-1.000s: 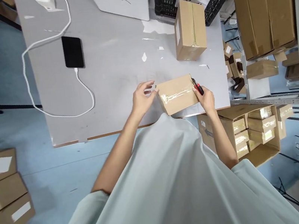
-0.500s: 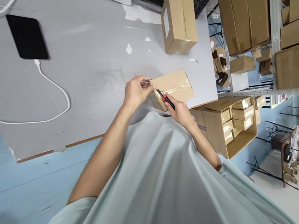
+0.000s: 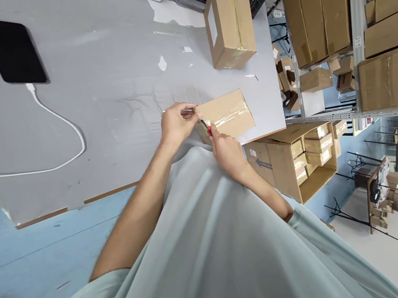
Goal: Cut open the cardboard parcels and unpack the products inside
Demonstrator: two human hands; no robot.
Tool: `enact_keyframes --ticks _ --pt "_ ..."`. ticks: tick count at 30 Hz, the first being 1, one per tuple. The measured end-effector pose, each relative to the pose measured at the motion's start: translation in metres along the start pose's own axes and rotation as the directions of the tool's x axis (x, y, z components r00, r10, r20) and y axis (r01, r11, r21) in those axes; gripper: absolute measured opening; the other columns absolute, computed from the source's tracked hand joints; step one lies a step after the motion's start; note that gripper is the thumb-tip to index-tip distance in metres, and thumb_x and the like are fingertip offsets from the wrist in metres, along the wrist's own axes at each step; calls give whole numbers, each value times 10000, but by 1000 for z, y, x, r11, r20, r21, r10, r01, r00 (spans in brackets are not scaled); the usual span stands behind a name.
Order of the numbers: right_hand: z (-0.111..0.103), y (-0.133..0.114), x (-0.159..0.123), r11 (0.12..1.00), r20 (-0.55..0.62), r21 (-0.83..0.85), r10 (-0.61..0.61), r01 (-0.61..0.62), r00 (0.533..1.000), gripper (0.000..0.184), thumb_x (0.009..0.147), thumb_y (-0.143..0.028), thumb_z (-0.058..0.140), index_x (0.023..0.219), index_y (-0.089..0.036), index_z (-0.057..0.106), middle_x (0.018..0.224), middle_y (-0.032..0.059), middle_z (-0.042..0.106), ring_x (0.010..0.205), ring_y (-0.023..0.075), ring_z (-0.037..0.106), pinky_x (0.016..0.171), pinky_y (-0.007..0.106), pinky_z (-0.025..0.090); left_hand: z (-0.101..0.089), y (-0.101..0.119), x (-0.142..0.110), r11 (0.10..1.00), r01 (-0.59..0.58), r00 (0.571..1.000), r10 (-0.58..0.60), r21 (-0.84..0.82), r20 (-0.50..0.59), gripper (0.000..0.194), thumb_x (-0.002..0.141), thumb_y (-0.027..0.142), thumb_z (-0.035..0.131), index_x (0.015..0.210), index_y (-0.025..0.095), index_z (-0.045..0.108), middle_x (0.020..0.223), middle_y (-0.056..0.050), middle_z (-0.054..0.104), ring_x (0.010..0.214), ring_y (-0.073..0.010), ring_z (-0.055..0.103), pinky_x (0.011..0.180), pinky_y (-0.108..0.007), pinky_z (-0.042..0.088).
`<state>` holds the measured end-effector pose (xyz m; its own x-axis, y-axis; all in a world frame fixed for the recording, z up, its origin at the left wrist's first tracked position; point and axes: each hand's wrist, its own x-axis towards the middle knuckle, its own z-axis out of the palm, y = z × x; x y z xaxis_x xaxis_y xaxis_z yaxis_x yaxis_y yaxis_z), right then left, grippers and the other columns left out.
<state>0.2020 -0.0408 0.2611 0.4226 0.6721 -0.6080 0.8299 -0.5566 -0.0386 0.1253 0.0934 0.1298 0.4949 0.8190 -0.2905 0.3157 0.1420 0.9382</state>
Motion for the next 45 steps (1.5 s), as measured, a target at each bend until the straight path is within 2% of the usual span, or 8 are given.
enact_keyframes --ticks 9,21,28,33,36,39,42,45 --pt "6 2 -19 991 107 -135 14 1 994 676 1151 -129 385 1818 -94 283 1241 248 839 1159 290 847 1002 366 650 14 -6 -11 1000 20 997 -22 -19 -75 314 840 255 824 1148 219 871 1195 -69 821 1037 -256 805 1003 -419 691" --pt "-3 13 -16 996 139 -71 -40 50 989 588 1175 -115 371 1763 -111 379 1268 247 829 1204 315 843 1002 399 641 21 -2 -15 1000 11 991 -8 20 -135 291 883 258 782 1157 200 861 1233 -91 812 998 -240 813 993 -418 690" --pt "0 34 -40 986 232 -107 -102 130 967 665 1118 -37 396 1778 -112 368 1225 233 835 1146 304 851 931 375 658 26 -1 -14 998 14 986 -4 60 -165 305 917 309 757 1189 209 853 1230 -88 819 1001 -228 806 996 -397 680" --pt "-17 66 -41 995 149 9 -104 103 983 625 1186 -208 406 1810 -210 363 1282 169 848 1130 300 839 968 378 641 22 10 -16 979 -31 981 69 201 -181 285 945 307 747 1206 250 843 1255 -79 818 1172 -291 779 1152 -487 624" --pt "-30 99 -37 995 63 101 -17 11 998 597 1223 -304 363 1817 -246 367 1332 147 848 1141 310 835 965 381 631 42 32 -23 937 -152 953 223 314 -204 329 974 275 729 1291 278 817 1429 -92 766 1424 -352 678 1322 -574 477" --pt "-37 137 -25 990 -14 124 75 -73 997 605 1220 -308 374 1821 -235 362 1379 151 833 1138 321 832 965 389 622 83 55 -27 885 -308 936 349 350 -57 328 1028 314 693 1341 304 790 1547 -84 713 1613 -381 530 1406 -635 335" --pt "-37 169 -11 989 -76 131 85 -75 993 629 1208 -304 387 1832 -236 343 1429 162 805 1143 322 824 988 400 612 121 67 -26 836 -405 914 380 369 143 295 1061 397 661 1309 307 792 1623 -77 677 1716 -404 395 1439 -704 205" --pt "-37 186 3 989 -89 146 27 -14 996 637 1198 -292 374 1833 -248 355 1419 155 801 1154 312 813 1016 396 602 140 67 -23 823 -411 911 356 393 207 303 1072 429 629 1294 300 790 1688 -83 635 1749 -407 338 1445 -734 141"
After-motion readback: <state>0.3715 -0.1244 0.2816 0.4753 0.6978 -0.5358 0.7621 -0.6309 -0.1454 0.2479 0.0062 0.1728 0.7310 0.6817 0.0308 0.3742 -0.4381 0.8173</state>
